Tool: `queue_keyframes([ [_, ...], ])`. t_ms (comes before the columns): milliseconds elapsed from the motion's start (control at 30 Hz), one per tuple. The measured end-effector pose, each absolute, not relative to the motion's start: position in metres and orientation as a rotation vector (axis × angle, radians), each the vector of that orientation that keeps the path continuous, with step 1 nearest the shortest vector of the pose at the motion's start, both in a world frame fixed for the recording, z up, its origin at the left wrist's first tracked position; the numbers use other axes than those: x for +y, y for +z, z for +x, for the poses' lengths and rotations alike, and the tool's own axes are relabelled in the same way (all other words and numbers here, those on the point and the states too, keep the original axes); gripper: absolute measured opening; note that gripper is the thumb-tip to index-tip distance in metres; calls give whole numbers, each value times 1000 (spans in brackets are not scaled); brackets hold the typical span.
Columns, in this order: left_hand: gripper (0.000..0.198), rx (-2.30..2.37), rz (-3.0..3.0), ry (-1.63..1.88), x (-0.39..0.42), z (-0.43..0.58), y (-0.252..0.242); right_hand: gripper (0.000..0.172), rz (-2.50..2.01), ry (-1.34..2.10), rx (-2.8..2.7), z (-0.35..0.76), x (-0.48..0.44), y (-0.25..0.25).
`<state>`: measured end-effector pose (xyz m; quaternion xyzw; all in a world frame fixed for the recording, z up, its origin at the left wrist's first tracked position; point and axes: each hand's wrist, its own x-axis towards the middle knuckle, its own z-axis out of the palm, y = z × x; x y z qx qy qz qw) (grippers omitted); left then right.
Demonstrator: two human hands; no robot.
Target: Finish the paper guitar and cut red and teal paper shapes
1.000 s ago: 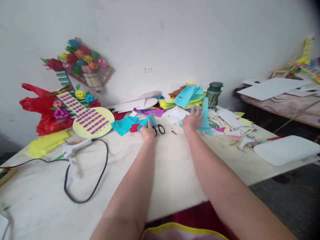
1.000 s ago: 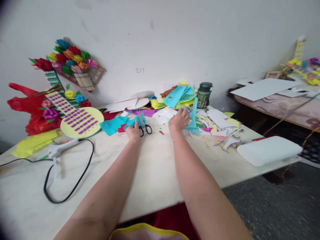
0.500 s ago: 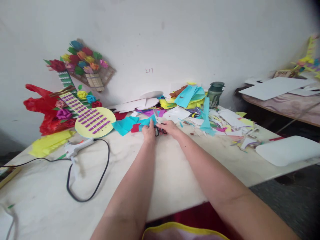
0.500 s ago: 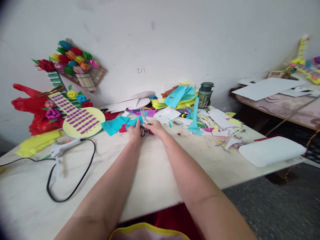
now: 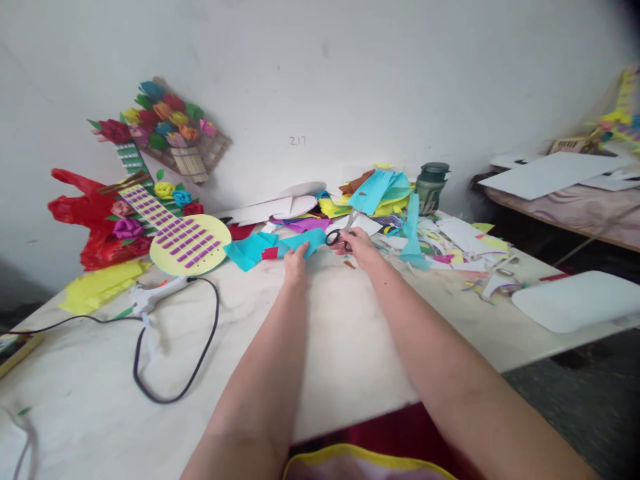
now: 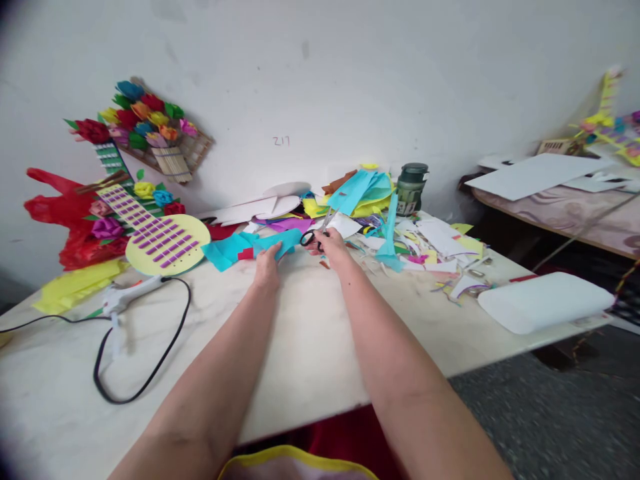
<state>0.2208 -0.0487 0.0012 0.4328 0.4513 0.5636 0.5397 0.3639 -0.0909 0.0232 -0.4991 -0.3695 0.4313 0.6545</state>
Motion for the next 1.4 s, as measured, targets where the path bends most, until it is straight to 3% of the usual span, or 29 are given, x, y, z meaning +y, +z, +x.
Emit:
queue_keyframes([
  [133, 12, 941, 1061, 1255, -48, 208, 3, 14, -1213, 931, -884, 365, -87, 20],
  [233, 22, 775, 1047, 1158, -52, 194, 6, 29, -1390, 818, -961, 368, -84, 17],
  [400, 31, 680, 1096, 896, -57, 169, 13, 52, -1833, 339, -1375, 366, -88, 22],
  [600, 18, 818, 1208, 458, -50, 142, 30, 34, -2285, -240, -1497, 358, -96, 30],
  [833, 19, 1161, 1267, 433, -37, 111, 36, 35, -2392, -255, -1424, 358, -94, 27],
  [1200, 48, 1459, 1342, 506, -48, 104, 42, 35, -2396, -149, -1577, 354, -87, 12],
  [1400, 47, 1596, 1748, 436, -51, 123, 36, 34, -2120, -382, -1751, 339, -92, 24],
])
